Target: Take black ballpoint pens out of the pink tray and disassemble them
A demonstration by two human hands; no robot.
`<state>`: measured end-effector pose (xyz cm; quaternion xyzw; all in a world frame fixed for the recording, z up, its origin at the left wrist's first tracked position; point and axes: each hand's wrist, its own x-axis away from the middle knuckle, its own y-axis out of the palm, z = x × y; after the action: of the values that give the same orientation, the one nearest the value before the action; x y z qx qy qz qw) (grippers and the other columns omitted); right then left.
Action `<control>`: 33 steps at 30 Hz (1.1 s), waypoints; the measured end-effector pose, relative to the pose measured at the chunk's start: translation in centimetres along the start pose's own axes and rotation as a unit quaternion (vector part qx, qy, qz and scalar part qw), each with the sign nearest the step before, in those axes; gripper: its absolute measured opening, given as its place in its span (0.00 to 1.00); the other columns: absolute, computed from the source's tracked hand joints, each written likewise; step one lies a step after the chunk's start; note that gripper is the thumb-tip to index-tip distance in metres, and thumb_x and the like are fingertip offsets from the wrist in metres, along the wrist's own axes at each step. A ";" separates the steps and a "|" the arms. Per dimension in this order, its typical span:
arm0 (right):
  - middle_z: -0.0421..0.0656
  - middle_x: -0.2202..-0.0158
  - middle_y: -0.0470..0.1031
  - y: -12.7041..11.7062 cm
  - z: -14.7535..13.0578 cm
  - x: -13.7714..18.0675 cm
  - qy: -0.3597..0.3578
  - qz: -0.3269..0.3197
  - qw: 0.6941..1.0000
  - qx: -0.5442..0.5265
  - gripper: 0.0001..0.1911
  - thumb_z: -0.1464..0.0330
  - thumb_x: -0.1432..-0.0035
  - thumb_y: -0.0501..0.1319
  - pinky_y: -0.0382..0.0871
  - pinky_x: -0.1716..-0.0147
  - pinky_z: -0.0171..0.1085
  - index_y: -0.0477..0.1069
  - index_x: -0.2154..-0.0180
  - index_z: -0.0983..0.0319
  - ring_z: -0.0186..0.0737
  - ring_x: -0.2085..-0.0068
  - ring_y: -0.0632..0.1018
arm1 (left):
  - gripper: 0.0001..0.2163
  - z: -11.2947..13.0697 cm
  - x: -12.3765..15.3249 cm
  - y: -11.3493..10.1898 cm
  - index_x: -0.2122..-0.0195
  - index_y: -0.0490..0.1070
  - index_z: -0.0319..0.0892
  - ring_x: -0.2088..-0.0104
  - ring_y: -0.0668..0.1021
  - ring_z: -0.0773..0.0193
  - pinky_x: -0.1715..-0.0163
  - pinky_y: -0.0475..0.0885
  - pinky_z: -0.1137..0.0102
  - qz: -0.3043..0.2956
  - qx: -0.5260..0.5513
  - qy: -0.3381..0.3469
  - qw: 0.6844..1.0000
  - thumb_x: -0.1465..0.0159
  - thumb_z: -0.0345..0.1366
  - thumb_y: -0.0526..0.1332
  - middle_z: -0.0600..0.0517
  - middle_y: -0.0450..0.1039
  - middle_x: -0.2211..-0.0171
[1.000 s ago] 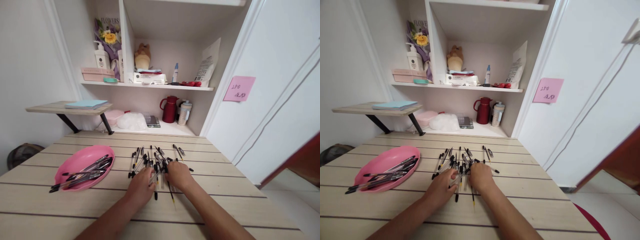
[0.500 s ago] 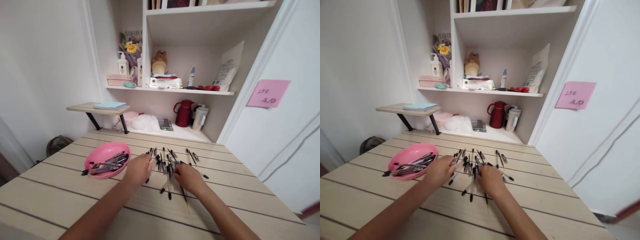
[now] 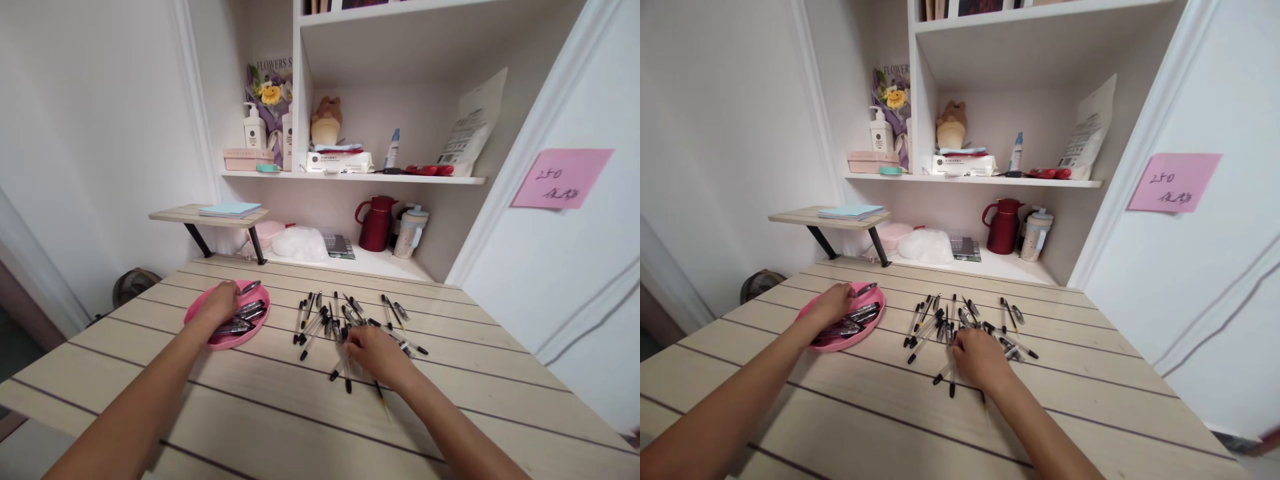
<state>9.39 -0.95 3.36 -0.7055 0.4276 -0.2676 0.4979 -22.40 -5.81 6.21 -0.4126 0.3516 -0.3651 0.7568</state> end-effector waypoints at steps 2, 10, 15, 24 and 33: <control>0.43 0.76 0.72 0.0 -0.1 -0.1 -0.005 0.029 0.996 -0.087 0.10 0.66 0.49 0.53 0.57 0.73 0.33 0.68 0.78 0.62 0.38 0.71 0.72 | 0.05 2.2 1.0 0.0 0.69 0.66 0.40 0.68 0.72 0.60 0.71 0.60 0.71 0.046 0.019 0.050 0.997 0.44 0.32 0.52 0.45 0.72 0.68; 0.40 0.73 0.70 1.5 -2.6 0.3 -0.005 0.155 0.796 -0.585 0.18 0.56 0.52 0.59 0.63 0.73 0.33 0.66 0.64 0.63 0.34 0.73 0.71 | 0.03 13.6 10.5 5.9 0.72 0.63 0.42 0.74 0.70 0.67 0.74 0.63 0.74 -0.107 0.360 0.165 0.912 0.45 0.35 0.55 0.53 0.69 0.74; 0.33 0.85 0.61 2.0 -2.4 -0.2 0.037 0.117 0.761 -0.637 0.19 0.52 0.55 0.59 0.56 0.84 0.30 0.61 0.76 0.62 0.29 0.84 0.62 | 0.08 15.1 11.5 8.3 0.74 0.59 0.43 0.88 0.63 0.73 0.87 0.56 0.77 -0.245 0.494 0.006 0.834 0.45 0.40 0.55 0.59 0.62 0.84; 0.33 0.83 0.61 -1.1 2.6 -2.2 0.093 0.150 0.648 -0.741 0.17 0.57 0.56 0.62 0.53 0.86 0.27 0.59 0.76 0.61 0.26 0.83 0.61 | 0.15 13.3 11.8 7.6 0.69 0.63 0.39 0.91 0.57 0.78 0.91 0.47 0.79 -0.487 0.578 -0.074 0.651 0.46 0.47 0.56 0.60 0.60 0.84; 0.33 0.83 0.63 -0.4 1.7 -1.4 0.105 -0.007 0.693 -0.713 0.10 0.65 0.55 0.60 0.53 0.86 0.26 0.60 0.76 0.62 0.25 0.85 0.62 | 0.15 13.5 10.9 8.5 0.70 0.63 0.40 0.89 0.60 0.78 0.90 0.50 0.80 -0.382 0.604 -0.098 0.692 0.48 0.47 0.59 0.60 0.63 0.83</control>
<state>10.23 1.16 3.18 -0.8190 0.5345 0.0417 -0.2045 -3.65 -6.70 1.73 0.0015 -0.2091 -0.7135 0.6687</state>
